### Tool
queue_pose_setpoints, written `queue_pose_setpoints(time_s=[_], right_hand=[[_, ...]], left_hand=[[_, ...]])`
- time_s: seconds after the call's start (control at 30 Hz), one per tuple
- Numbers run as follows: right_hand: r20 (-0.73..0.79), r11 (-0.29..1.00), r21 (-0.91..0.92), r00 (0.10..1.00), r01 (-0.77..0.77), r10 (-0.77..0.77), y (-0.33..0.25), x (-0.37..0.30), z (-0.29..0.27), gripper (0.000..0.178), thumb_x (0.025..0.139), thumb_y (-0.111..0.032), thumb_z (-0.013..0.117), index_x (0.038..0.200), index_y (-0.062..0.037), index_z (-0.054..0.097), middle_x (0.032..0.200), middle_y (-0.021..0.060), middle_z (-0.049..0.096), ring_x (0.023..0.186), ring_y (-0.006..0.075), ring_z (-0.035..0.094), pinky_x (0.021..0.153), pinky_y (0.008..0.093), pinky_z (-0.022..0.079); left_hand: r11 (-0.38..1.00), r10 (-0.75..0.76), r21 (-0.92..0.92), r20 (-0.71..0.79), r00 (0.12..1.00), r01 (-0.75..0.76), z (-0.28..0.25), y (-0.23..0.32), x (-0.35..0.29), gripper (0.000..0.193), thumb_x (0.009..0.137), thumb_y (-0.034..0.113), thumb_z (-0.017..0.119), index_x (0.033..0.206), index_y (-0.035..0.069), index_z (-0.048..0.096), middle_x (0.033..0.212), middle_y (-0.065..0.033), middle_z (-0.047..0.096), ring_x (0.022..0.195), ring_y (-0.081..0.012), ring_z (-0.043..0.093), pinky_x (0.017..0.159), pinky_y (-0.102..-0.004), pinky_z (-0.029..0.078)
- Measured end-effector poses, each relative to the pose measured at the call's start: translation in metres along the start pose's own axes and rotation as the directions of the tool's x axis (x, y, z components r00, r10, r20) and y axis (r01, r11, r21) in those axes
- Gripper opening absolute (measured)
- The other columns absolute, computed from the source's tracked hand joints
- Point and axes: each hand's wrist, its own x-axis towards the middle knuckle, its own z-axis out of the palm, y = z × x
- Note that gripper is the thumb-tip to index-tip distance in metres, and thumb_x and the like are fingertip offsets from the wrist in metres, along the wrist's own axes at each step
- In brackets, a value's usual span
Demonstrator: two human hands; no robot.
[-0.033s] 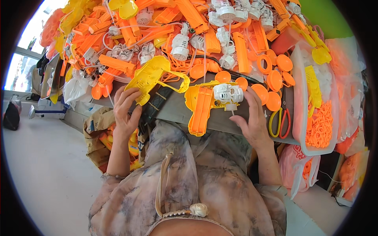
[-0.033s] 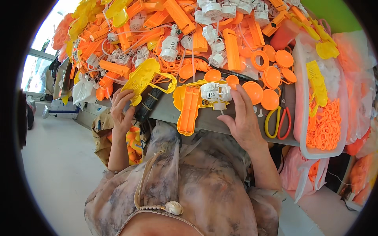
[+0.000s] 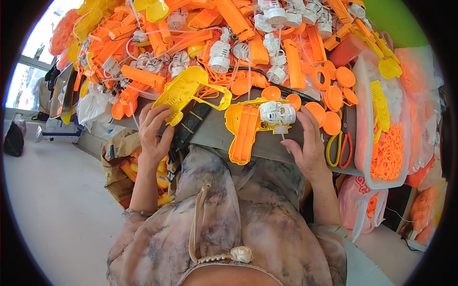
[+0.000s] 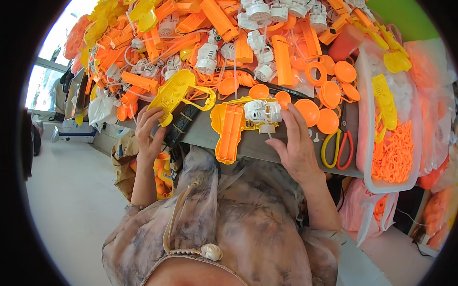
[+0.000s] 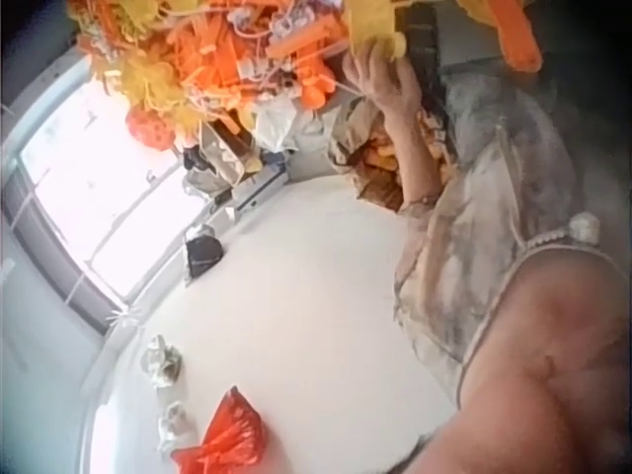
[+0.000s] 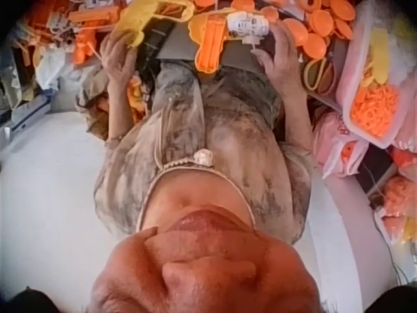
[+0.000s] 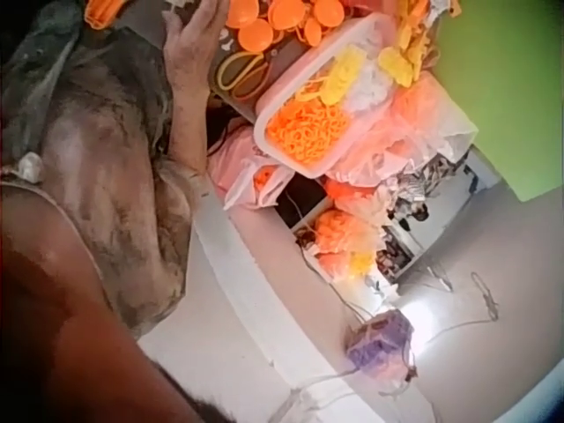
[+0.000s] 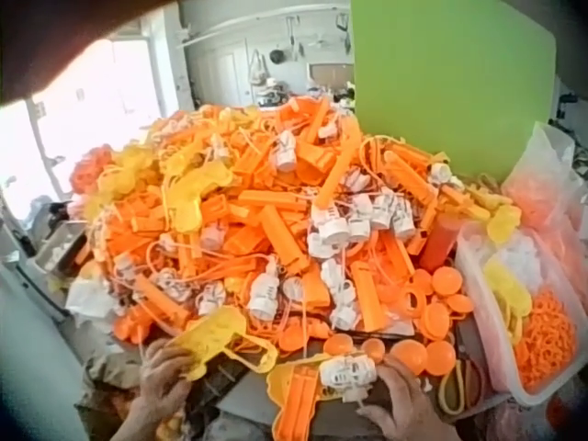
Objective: Assembling plastic bubble gun toys by connecting housings and internal components.
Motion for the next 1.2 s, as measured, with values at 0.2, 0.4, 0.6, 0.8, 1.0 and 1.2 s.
queue_pose_setpoints(time_s=[0.2,0.4,0.6,0.8,1.0,1.2], right_hand=[[-0.146,0.999,-0.036,0.989,-0.006,0.001,-0.005,-0.011,-0.017,0.045,0.079,0.001,0.065,0.121,0.0046,0.046,0.124,0.0211,0.050,0.108,0.0282,0.054,0.086,0.0343,0.049],[-0.222,0.999,-0.035,0.975,-0.031,0.022,-0.010,-0.020,-0.032,0.035,0.078,0.005,0.062,0.112,0.0022,0.053,0.104,0.0145,0.059,0.087,0.0229,0.061,0.077,0.0302,0.049],[-0.119,0.999,0.045,0.992,-0.029,0.034,-0.028,-0.027,-0.037,0.038,0.075,0.007,0.065,0.110,0.0005,0.054,0.091,0.0131,0.060,0.081,0.0239,0.062,0.070,0.0303,0.050],[-0.126,0.999,-0.026,0.991,0.032,-0.035,-0.027,-0.024,-0.040,0.037,0.074,0.002,0.069,0.107,-0.0003,0.055,0.093,0.0151,0.060,0.079,0.0290,0.062,0.067,0.0338,0.051],[-0.225,0.977,-0.192,0.965,0.090,-0.133,-0.024,-0.029,-0.072,0.032,0.073,-0.003,0.072,0.103,-0.0015,0.058,0.092,0.0138,0.063,0.079,0.0271,0.063,0.068,0.0331,0.052],[-0.589,0.781,-0.288,0.746,-0.554,0.312,0.043,-0.049,-0.189,0.017,0.083,-0.006,0.060,0.099,-0.0024,0.064,0.092,0.0093,0.065,0.077,0.0172,0.063,0.070,0.0279,0.049]], left_hand=[[1.000,-0.019,0.010,-0.184,0.983,0.021,0.015,0.007,-0.008,0.029,0.068,0.002,0.061,0.097,-0.001,0.063,0.110,-0.0146,0.060,0.113,-0.0358,0.049,0.097,-0.0434,0.037],[0.996,-0.049,0.064,-0.187,0.981,0.062,0.007,0.033,-0.029,0.038,0.072,0.011,0.070,0.108,0.001,0.062,0.127,-0.0178,0.050,0.122,-0.0365,0.042,0.102,-0.0441,0.032],[0.993,0.011,0.114,-0.099,0.995,0.000,0.037,0.014,-0.025,0.041,0.072,0.007,0.072,0.111,0.003,0.061,0.133,-0.0192,0.043,0.123,-0.0375,0.040,0.102,-0.0443,0.032],[0.993,-0.006,0.114,-0.069,0.998,0.014,0.041,0.001,-0.015,0.036,0.078,0.005,0.068,0.113,0.002,0.061,0.134,-0.0176,0.043,0.123,-0.0334,0.041,0.101,-0.0395,0.034],[0.994,0.004,0.113,-0.086,0.996,0.006,0.051,0.004,-0.007,0.039,0.074,0.004,0.071,0.112,0.003,0.063,0.130,-0.0167,0.047,0.117,-0.0336,0.046,0.098,-0.0408,0.037],[0.993,0.097,0.084,-0.170,0.981,-0.083,0.037,0.017,-0.009,0.043,0.073,0.004,0.072,0.114,0.001,0.060,0.132,-0.0175,0.046,0.120,-0.0349,0.044,0.100,-0.0441,0.035]])
